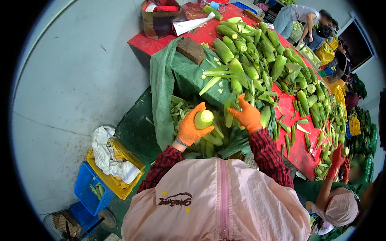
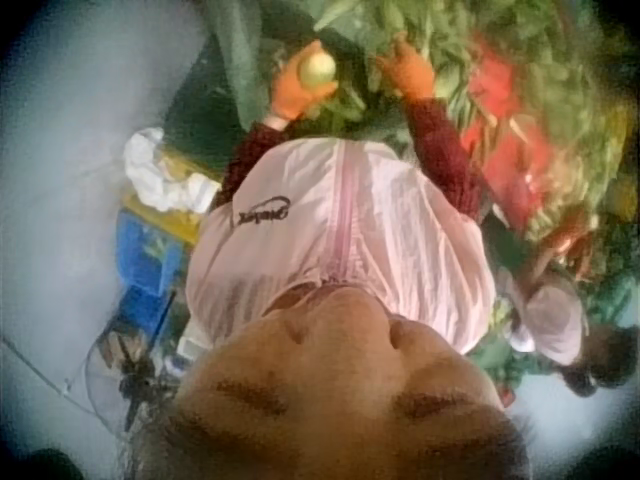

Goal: The person uses a knife to trim the stem end of an ear of corn and then peels away the green husks by hand, placing the cleaned ear of corn into a white basket and discarding the husks into a green bag or onto the table.

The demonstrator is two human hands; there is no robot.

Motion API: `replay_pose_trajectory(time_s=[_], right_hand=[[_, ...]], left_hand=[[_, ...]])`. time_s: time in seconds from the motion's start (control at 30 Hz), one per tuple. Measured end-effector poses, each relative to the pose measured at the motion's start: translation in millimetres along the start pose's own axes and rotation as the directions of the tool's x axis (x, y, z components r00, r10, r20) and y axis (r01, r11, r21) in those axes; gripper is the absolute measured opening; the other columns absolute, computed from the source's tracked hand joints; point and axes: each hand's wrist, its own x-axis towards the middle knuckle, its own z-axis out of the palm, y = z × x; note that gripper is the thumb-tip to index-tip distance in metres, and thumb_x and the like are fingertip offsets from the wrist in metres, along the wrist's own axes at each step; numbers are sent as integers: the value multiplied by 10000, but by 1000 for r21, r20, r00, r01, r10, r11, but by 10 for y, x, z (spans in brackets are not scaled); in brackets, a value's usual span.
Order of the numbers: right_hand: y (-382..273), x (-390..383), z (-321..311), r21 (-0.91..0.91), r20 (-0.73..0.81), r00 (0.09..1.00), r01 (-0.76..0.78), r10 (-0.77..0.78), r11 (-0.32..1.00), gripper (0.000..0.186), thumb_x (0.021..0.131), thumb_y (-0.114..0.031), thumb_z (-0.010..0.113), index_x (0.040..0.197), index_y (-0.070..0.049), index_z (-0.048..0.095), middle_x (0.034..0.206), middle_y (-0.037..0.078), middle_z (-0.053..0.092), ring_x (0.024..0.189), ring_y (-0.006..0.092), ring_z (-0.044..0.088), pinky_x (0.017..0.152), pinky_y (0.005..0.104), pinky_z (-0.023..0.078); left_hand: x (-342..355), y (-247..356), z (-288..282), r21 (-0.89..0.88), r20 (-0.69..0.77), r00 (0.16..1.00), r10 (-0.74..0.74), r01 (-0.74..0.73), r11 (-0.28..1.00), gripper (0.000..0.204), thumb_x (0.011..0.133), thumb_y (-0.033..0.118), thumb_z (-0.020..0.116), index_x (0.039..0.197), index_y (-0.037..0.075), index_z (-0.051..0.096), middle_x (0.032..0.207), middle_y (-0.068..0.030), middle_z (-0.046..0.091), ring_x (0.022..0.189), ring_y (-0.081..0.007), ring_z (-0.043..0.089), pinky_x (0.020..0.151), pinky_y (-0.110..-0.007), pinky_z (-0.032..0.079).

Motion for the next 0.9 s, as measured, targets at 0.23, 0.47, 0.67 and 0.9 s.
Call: replay_pose_trajectory(time_s=[0.23, 0.47, 0.67, 0.9], right_hand=[[-601, -369, 286, 530, 416, 909, -242, -1, 813, 284, 873, -285, 696, 783, -20, 645, 660, 70, 651, 417, 107, 493, 388, 242, 372], [-484, -307, 287, 651, 434, 900, -285, -37, 703, 257, 902, -240, 620, 807, -2, 637, 657, 116, 675, 407, 146, 524, 389, 242, 388], [-438, -306, 246, 650, 411, 910, -248, -58, 718, 240, 903, -210, 589, 783, -5, 628, 636, 122, 670, 394, 153, 522, 388, 245, 399], [-364, -296, 212, 699, 397, 917, -291, -17, 653, 279, 911, -239, 581, 756, -10, 621, 638, 131, 671, 392, 151, 519, 388, 245, 395]], left_hand=[[43, 63, 44, 309, -159, 987, -2, 52, 950, 801, 670, 282, 832, 1370, 87, 493, 1218, -137, 617, 1100, -285, 613, 940, -374, 487], [54, 28, 158, 458, -212, 972, 106, 3, 889, 786, 670, 301, 832, 1353, 90, 505, 1110, -137, 649, 1001, -320, 636, 861, -400, 505], [115, 22, 219, 500, -216, 958, 188, -57, 864, 809, 674, 339, 810, 1360, 68, 479, 1038, -136, 651, 928, -338, 625, 798, -433, 492], [138, 26, 291, 548, -207, 963, 174, -33, 836, 795, 678, 333, 823, 1357, 80, 496, 1092, -126, 654, 972, -335, 632, 834, -423, 492]])
